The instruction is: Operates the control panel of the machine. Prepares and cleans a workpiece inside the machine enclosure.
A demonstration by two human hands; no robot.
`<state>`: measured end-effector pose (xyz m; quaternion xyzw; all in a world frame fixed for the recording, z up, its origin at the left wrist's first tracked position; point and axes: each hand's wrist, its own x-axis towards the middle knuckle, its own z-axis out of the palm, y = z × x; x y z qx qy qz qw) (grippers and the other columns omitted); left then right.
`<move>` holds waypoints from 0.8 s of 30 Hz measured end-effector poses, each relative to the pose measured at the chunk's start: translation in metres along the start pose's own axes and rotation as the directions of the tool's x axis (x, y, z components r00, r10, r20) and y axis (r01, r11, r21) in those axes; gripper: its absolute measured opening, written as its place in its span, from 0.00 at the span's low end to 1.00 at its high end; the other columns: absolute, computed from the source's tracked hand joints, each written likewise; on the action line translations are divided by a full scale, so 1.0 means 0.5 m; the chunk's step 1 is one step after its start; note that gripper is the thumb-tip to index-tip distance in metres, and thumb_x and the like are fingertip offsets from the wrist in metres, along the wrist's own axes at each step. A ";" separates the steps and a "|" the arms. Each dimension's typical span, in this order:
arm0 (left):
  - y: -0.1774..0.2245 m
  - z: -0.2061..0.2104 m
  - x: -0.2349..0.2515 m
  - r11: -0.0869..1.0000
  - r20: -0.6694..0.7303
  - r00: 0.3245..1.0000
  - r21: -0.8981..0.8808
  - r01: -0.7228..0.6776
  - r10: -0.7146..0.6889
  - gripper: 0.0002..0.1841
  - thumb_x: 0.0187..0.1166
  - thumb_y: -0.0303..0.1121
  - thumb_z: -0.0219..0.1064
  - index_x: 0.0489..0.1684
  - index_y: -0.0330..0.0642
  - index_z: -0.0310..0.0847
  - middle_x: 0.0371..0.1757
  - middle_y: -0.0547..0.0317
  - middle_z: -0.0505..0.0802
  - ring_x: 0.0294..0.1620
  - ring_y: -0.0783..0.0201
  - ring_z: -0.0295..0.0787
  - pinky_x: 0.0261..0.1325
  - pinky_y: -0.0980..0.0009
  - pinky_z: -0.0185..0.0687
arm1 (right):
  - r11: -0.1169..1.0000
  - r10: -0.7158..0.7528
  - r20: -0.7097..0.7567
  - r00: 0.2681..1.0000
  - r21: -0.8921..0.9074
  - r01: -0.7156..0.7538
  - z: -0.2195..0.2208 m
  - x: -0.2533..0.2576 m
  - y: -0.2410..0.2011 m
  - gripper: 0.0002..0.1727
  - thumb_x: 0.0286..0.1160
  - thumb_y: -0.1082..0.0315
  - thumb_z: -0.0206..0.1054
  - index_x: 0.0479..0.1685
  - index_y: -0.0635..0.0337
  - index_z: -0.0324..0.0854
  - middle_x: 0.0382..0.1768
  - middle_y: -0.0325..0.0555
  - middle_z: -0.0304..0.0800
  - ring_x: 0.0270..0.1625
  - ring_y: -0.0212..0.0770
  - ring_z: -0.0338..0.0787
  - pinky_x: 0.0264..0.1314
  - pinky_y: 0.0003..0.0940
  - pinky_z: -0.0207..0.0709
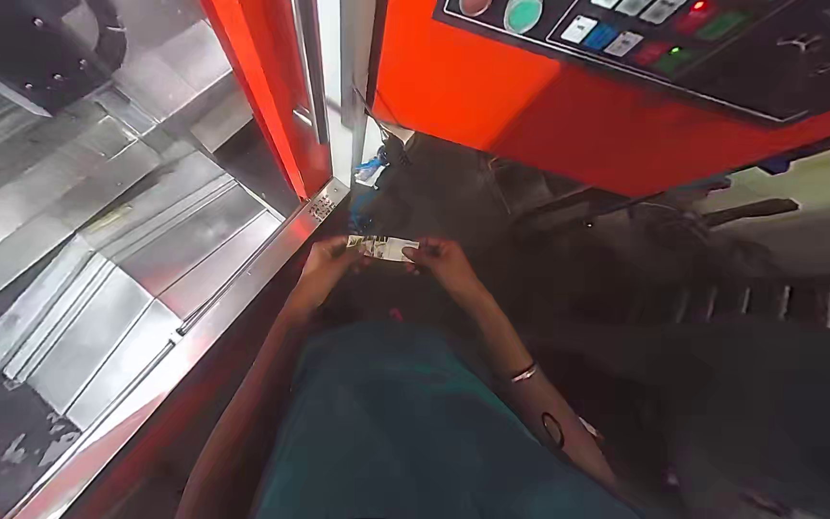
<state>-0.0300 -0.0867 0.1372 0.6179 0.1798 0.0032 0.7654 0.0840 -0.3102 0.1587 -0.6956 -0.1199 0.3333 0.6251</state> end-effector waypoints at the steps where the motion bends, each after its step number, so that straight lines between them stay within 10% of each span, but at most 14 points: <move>1: 0.003 0.003 0.002 1.000 -0.022 1.000 -0.009 -0.006 0.006 0.08 0.83 0.27 0.67 0.49 0.32 0.86 0.39 0.53 0.96 0.39 0.61 0.95 0.47 0.64 0.93 | 1.000 -0.003 0.002 1.000 0.013 0.003 -0.001 -0.005 -0.002 0.09 0.77 0.71 0.72 0.46 0.70 0.84 0.29 0.44 0.93 0.32 0.36 0.94 0.42 0.32 0.91; 24: 0.057 0.152 0.028 0.984 -0.180 0.978 -0.126 -0.129 0.105 0.14 0.93 0.38 0.53 0.49 0.42 0.85 0.33 0.61 0.93 0.32 0.68 0.90 0.43 0.68 0.90 | 0.991 -0.104 0.171 0.980 0.096 0.089 -0.109 -0.067 -0.005 0.11 0.86 0.74 0.60 0.55 0.71 0.84 0.42 0.47 0.97 0.45 0.38 0.97 0.53 0.34 0.92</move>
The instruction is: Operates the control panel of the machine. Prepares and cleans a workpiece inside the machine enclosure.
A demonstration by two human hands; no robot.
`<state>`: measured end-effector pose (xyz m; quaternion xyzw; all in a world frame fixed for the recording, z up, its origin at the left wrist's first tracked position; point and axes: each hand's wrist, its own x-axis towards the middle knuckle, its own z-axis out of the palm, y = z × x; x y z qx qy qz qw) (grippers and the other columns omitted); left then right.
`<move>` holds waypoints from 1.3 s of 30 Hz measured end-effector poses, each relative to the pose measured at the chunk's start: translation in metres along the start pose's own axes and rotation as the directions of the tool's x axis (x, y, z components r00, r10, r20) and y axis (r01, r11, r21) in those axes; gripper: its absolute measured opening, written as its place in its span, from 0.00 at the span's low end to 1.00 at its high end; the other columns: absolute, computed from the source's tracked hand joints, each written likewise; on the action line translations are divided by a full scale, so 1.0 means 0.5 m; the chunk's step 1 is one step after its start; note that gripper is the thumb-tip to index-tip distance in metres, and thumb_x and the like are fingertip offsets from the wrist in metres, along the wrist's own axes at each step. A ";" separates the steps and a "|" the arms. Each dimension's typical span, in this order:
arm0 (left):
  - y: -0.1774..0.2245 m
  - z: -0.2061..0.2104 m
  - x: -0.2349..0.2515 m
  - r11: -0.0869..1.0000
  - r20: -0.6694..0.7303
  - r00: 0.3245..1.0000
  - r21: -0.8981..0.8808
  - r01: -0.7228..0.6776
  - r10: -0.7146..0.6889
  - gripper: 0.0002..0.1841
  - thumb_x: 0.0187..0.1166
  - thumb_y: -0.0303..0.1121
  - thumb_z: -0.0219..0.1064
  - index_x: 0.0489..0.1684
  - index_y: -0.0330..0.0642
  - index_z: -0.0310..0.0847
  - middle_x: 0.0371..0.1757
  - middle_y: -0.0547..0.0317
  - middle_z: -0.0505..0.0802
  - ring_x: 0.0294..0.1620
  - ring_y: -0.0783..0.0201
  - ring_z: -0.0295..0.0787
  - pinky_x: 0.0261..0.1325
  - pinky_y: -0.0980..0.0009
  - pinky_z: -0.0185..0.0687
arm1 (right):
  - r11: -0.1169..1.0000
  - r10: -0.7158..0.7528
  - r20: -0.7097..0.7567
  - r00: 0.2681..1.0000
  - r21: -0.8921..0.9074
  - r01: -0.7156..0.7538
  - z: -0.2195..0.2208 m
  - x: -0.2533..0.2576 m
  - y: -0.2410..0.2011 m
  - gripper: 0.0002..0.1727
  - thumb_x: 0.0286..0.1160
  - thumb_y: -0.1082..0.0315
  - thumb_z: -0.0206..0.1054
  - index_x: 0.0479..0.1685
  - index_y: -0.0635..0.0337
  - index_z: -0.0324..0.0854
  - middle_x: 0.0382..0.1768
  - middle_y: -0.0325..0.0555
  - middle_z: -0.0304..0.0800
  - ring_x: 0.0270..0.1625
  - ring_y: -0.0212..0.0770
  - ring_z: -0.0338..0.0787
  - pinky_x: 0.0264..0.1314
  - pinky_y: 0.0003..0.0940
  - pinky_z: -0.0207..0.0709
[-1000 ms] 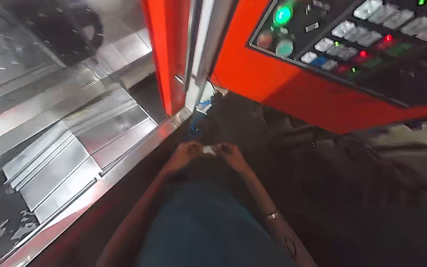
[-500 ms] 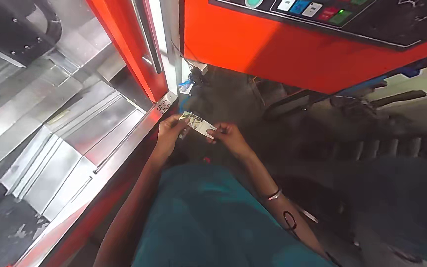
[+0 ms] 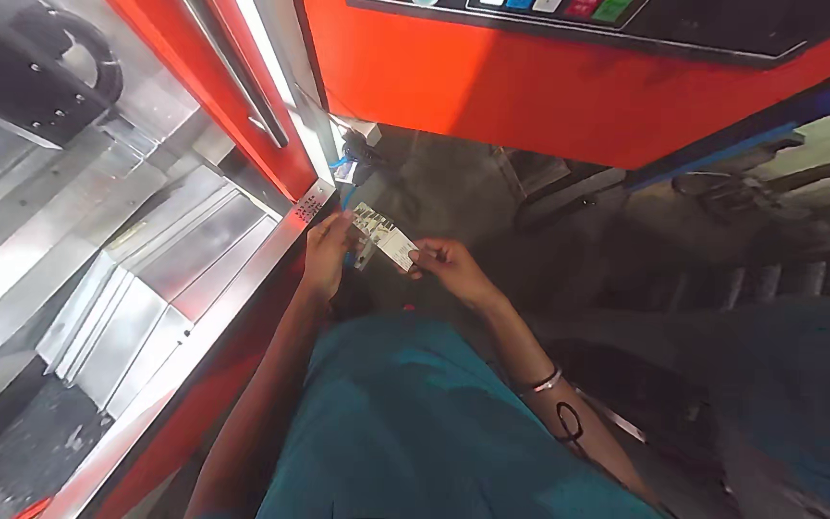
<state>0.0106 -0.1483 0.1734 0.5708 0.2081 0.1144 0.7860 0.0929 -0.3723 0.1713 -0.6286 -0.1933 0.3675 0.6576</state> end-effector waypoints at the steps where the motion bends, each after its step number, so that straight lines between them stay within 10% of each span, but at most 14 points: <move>1: -0.004 0.004 -0.003 1.000 0.017 1.000 0.012 -0.007 0.006 0.14 0.93 0.38 0.53 0.53 0.41 0.84 0.36 0.60 0.94 0.34 0.67 0.92 0.44 0.68 0.91 | 1.000 -0.006 0.004 1.000 0.011 0.006 -0.006 -0.003 0.000 0.11 0.86 0.74 0.59 0.55 0.71 0.84 0.43 0.48 0.97 0.45 0.38 0.97 0.54 0.34 0.92; 16: -0.033 0.103 -0.043 0.984 -0.052 0.992 0.145 -0.106 0.114 0.10 0.80 0.26 0.70 0.55 0.37 0.88 0.42 0.58 0.96 0.39 0.66 0.93 0.46 0.66 0.93 | 0.999 -0.026 0.152 0.988 0.032 0.021 -0.097 -0.036 0.003 0.14 0.87 0.72 0.57 0.61 0.70 0.82 0.50 0.50 0.96 0.53 0.42 0.96 0.60 0.38 0.91; 21: -0.022 0.121 -0.050 0.943 -0.008 0.986 0.293 -0.155 0.165 0.10 0.81 0.28 0.70 0.55 0.36 0.87 0.40 0.58 0.95 0.36 0.67 0.92 0.43 0.68 0.92 | 0.976 -0.099 0.104 0.990 -0.184 0.117 -0.113 -0.017 -0.018 0.31 0.79 0.61 0.69 0.82 0.59 0.71 0.66 0.46 0.88 0.62 0.38 0.90 0.64 0.36 0.87; 31: 0.008 0.095 -0.046 0.921 0.051 0.988 0.358 -0.153 0.144 0.05 0.80 0.28 0.72 0.47 0.39 0.91 0.38 0.60 0.95 0.31 0.70 0.90 0.36 0.73 0.89 | 0.946 -0.263 0.036 0.964 -0.186 0.265 -0.034 0.071 -0.064 0.06 0.78 0.71 0.71 0.48 0.61 0.86 0.33 0.38 0.90 0.32 0.28 0.87 0.36 0.23 0.84; 39: 0.018 -0.014 0.035 0.921 0.106 0.987 0.359 -0.152 0.122 0.07 0.81 0.31 0.71 0.50 0.41 0.90 0.42 0.60 0.95 0.35 0.68 0.91 0.41 0.70 0.90 | 0.964 -0.215 -0.109 0.971 -0.181 0.194 0.057 0.164 -0.036 0.05 0.77 0.69 0.73 0.44 0.61 0.87 0.31 0.40 0.89 0.29 0.31 0.86 0.32 0.26 0.83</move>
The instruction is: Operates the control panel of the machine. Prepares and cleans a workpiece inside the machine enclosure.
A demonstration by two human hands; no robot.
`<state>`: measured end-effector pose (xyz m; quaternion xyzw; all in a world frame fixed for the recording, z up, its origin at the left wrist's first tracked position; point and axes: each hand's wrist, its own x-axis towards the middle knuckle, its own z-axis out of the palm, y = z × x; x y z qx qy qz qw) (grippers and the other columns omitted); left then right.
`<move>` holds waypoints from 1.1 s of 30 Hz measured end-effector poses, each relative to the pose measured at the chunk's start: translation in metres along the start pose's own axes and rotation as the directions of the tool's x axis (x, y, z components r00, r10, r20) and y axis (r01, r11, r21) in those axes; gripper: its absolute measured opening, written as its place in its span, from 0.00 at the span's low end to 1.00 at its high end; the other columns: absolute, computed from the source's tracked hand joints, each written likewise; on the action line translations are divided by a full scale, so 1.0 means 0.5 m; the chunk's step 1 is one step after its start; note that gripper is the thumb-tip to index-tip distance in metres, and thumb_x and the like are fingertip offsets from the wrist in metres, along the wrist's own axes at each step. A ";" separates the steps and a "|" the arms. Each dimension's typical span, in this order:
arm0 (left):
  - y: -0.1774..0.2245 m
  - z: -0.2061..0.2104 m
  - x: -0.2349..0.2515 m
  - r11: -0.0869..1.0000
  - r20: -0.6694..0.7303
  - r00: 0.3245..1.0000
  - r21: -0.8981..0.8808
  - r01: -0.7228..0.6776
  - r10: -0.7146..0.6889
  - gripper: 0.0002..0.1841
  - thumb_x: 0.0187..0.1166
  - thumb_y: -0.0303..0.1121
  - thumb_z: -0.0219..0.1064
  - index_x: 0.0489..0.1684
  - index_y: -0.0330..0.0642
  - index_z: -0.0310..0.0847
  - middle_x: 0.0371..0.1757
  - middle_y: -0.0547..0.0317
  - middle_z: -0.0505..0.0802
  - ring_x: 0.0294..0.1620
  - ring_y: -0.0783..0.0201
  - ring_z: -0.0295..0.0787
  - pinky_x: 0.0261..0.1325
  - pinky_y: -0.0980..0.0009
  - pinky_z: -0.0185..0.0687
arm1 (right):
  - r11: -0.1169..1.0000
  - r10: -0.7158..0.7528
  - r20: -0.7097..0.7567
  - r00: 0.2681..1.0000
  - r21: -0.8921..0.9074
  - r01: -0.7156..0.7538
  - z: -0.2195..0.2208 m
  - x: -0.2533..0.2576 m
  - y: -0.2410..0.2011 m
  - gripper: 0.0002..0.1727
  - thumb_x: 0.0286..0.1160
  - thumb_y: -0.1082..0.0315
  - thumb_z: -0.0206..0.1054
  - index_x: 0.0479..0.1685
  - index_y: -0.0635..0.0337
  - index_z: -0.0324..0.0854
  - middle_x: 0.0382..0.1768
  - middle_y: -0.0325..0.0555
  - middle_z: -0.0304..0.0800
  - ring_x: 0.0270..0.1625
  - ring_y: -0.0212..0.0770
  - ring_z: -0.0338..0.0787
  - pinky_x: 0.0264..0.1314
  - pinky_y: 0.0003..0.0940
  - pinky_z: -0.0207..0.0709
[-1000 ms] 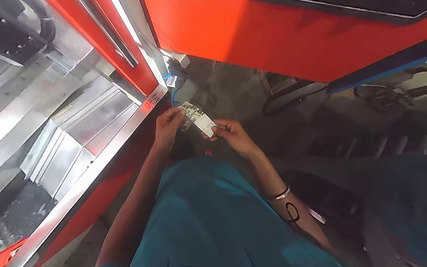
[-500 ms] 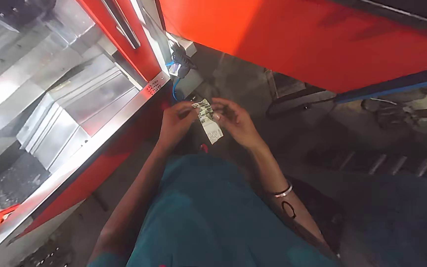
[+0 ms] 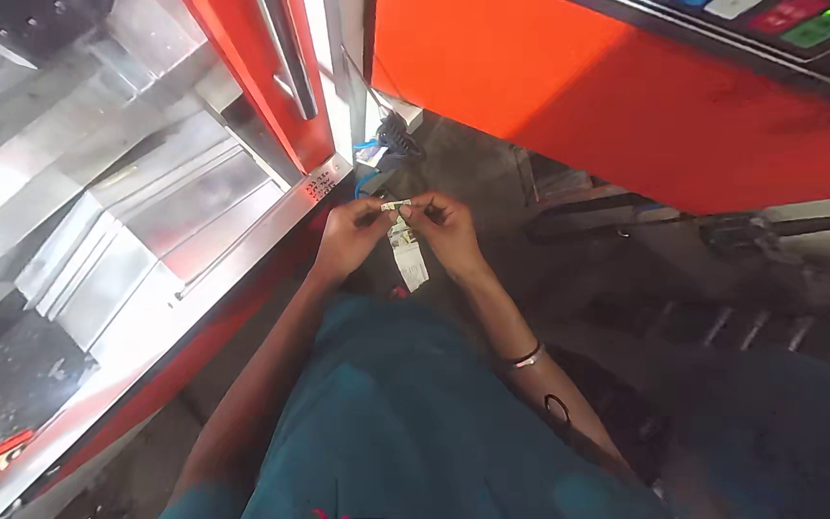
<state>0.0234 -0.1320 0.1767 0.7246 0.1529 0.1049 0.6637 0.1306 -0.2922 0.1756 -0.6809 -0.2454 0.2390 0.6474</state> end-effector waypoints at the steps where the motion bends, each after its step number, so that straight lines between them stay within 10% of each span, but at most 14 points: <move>1: -0.011 -0.017 0.010 1.000 0.004 1.000 -0.003 -0.008 0.008 0.07 0.81 0.31 0.71 0.50 0.42 0.90 0.43 0.59 0.95 0.35 0.68 0.91 0.40 0.70 0.90 | 1.000 -0.001 -0.014 1.000 -0.009 0.001 0.016 0.013 0.006 0.05 0.78 0.69 0.72 0.44 0.61 0.87 0.31 0.40 0.89 0.29 0.31 0.86 0.33 0.26 0.83; 13: -0.121 -0.176 0.151 0.987 0.084 0.994 0.139 -0.075 0.064 0.09 0.82 0.33 0.69 0.52 0.39 0.88 0.42 0.53 0.95 0.37 0.65 0.93 0.46 0.64 0.92 | 0.975 0.094 -0.209 0.973 -0.179 -0.133 0.159 0.119 0.102 0.28 0.92 0.62 0.57 0.89 0.56 0.64 0.62 0.53 0.90 0.46 0.40 0.94 0.49 0.37 0.90; 20: -0.180 -0.122 0.221 0.964 0.069 0.989 0.223 -0.142 0.130 0.12 0.80 0.36 0.69 0.51 0.39 0.91 0.46 0.53 0.96 0.46 0.64 0.95 0.56 0.60 0.91 | 0.955 0.033 -0.367 0.930 -0.264 -0.138 0.180 0.143 0.107 0.31 0.89 0.64 0.56 0.89 0.63 0.60 0.63 0.56 0.88 0.56 0.37 0.90 0.64 0.36 0.84; 23: -0.184 -0.123 0.221 0.986 0.080 0.993 0.134 -0.098 0.088 0.12 0.81 0.35 0.69 0.54 0.38 0.90 0.49 0.53 0.97 0.48 0.65 0.96 0.59 0.63 0.92 | 0.988 0.020 -0.344 0.939 -0.136 -0.071 0.172 0.145 0.117 0.29 0.87 0.68 0.57 0.87 0.63 0.64 0.50 0.46 0.88 0.47 0.32 0.86 0.57 0.32 0.83; 33: -0.222 -0.085 0.238 0.963 0.023 0.999 -0.268 -0.031 0.039 0.07 0.80 0.28 0.69 0.46 0.33 0.89 0.39 0.53 0.95 0.35 0.65 0.93 0.43 0.65 0.92 | 0.901 0.230 -0.273 0.934 0.423 -0.099 0.183 0.141 0.080 0.26 0.86 0.72 0.52 0.84 0.53 0.69 0.63 0.43 0.86 0.60 0.37 0.87 0.64 0.39 0.83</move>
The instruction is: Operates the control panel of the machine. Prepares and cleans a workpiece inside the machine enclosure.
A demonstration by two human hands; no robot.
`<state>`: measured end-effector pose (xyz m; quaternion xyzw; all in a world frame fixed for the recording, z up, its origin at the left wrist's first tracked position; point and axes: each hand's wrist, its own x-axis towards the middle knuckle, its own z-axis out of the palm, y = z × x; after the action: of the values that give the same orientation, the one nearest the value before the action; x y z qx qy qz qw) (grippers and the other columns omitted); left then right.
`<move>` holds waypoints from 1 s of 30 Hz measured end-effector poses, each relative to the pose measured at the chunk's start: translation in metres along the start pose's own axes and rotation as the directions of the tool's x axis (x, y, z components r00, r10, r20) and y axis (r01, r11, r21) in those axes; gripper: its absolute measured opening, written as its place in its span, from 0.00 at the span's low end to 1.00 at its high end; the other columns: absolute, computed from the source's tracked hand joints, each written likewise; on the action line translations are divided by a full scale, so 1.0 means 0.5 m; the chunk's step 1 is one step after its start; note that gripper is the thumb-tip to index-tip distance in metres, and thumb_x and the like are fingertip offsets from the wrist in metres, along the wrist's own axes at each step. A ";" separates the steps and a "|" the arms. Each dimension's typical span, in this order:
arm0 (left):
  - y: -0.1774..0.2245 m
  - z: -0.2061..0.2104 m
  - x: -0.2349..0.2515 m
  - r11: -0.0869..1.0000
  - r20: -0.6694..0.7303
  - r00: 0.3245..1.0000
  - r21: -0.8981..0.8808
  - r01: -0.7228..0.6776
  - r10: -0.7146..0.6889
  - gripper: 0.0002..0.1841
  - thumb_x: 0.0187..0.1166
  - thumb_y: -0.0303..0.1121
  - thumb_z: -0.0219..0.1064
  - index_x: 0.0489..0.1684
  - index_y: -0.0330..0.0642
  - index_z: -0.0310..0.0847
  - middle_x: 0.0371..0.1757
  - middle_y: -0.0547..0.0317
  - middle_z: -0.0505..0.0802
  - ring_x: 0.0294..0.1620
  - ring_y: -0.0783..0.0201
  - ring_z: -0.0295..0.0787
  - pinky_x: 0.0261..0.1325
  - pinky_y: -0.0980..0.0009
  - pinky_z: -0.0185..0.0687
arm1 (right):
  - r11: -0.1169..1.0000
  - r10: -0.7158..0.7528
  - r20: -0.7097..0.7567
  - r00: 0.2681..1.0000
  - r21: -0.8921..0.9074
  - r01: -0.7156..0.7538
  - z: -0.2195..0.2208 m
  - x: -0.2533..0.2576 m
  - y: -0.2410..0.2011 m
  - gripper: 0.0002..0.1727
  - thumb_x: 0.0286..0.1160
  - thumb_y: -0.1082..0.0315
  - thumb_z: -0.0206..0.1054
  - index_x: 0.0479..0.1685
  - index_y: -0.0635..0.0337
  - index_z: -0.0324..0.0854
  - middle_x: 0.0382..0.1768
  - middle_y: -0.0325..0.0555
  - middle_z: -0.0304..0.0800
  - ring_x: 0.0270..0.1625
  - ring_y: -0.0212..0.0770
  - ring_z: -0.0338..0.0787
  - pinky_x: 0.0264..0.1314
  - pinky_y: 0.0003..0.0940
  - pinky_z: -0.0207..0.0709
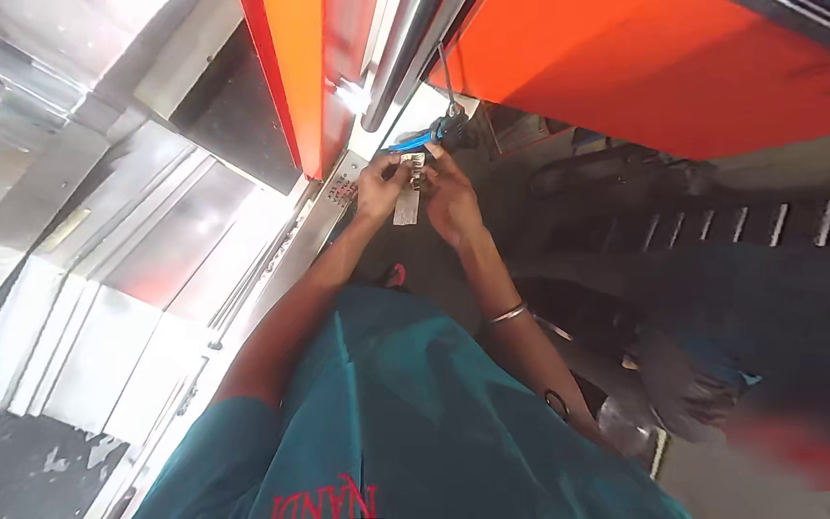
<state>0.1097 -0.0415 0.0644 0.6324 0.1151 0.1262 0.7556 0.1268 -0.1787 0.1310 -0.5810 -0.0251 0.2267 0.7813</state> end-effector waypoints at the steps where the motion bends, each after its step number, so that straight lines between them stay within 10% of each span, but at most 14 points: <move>1: 0.002 -0.002 -0.003 0.999 -0.004 1.000 -0.041 0.018 -0.018 0.07 0.81 0.27 0.69 0.47 0.32 0.88 0.39 0.53 0.95 0.35 0.66 0.92 0.43 0.66 0.91 | 0.999 -0.016 -0.010 1.000 -0.034 0.016 0.001 0.000 0.000 0.25 0.87 0.71 0.52 0.83 0.54 0.70 0.61 0.42 0.86 0.57 0.36 0.87 0.62 0.37 0.84; 4: -0.001 -0.020 -0.011 0.998 -0.004 0.999 -0.058 0.033 -0.034 0.08 0.82 0.27 0.67 0.49 0.31 0.87 0.38 0.52 0.96 0.36 0.64 0.94 0.44 0.65 0.93 | 0.949 -0.160 -0.228 0.960 -0.304 0.086 0.007 -0.002 -0.012 0.16 0.86 0.65 0.61 0.66 0.60 0.81 0.51 0.43 0.90 0.46 0.36 0.90 0.44 0.33 0.86; 7: 0.004 -0.039 -0.018 0.999 0.015 0.999 0.038 0.034 -0.035 0.09 0.81 0.29 0.68 0.48 0.32 0.88 0.41 0.54 0.95 0.39 0.69 0.92 0.49 0.69 0.90 | 0.872 -0.334 -0.382 0.862 -0.472 0.129 -0.009 0.010 -0.022 0.20 0.76 0.63 0.73 0.58 0.61 0.70 0.46 0.45 0.86 0.43 0.36 0.90 0.42 0.34 0.88; 12: -0.002 -0.061 -0.034 0.996 0.005 1.000 0.088 0.024 -0.024 0.09 0.81 0.29 0.68 0.49 0.33 0.89 0.39 0.54 0.95 0.37 0.70 0.91 0.47 0.69 0.89 | 0.822 -0.360 -0.218 0.907 -0.534 0.198 -0.073 0.049 -0.022 0.38 0.65 0.71 0.81 0.71 0.66 0.58 0.57 0.55 0.85 0.58 0.43 0.91 0.62 0.40 0.89; 16: 0.002 -0.068 -0.032 0.994 0.001 1.000 0.107 0.029 -0.030 0.09 0.81 0.29 0.68 0.49 0.33 0.89 0.41 0.53 0.95 0.40 0.68 0.92 0.51 0.66 0.90 | 0.755 -0.315 -0.060 0.947 -0.621 0.212 -0.085 0.062 -0.035 0.30 0.71 0.70 0.77 0.71 0.71 0.71 0.57 0.51 0.90 0.59 0.36 0.92 0.66 0.34 0.86; 23: 0.013 -0.080 -0.028 0.987 0.016 0.999 0.159 0.026 -0.029 0.10 0.80 0.33 0.70 0.49 0.35 0.90 0.41 0.54 0.95 0.41 0.67 0.93 0.52 0.64 0.90 | 0.788 -0.504 -0.023 0.863 -0.423 0.449 -0.118 0.005 -0.102 0.33 0.79 0.66 0.71 0.83 0.60 0.64 0.67 0.43 0.85 0.67 0.41 0.87 0.70 0.44 0.85; 30: 0.067 -0.019 0.004 0.982 0.073 0.995 0.173 -0.073 0.061 0.11 0.79 0.30 0.72 0.53 0.35 0.90 0.43 0.53 0.97 0.41 0.68 0.94 0.53 0.67 0.91 | 0.867 -0.439 -0.038 0.898 -0.280 0.412 -0.154 -0.113 -0.111 0.27 0.71 0.66 0.77 0.70 0.42 0.75 0.58 0.31 0.89 0.58 0.34 0.90 0.61 0.41 0.88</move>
<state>0.1070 -0.0265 0.0957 0.7041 0.0786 0.1195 0.6955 0.1174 -0.2816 0.1696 -0.6709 -0.1434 0.0142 0.7274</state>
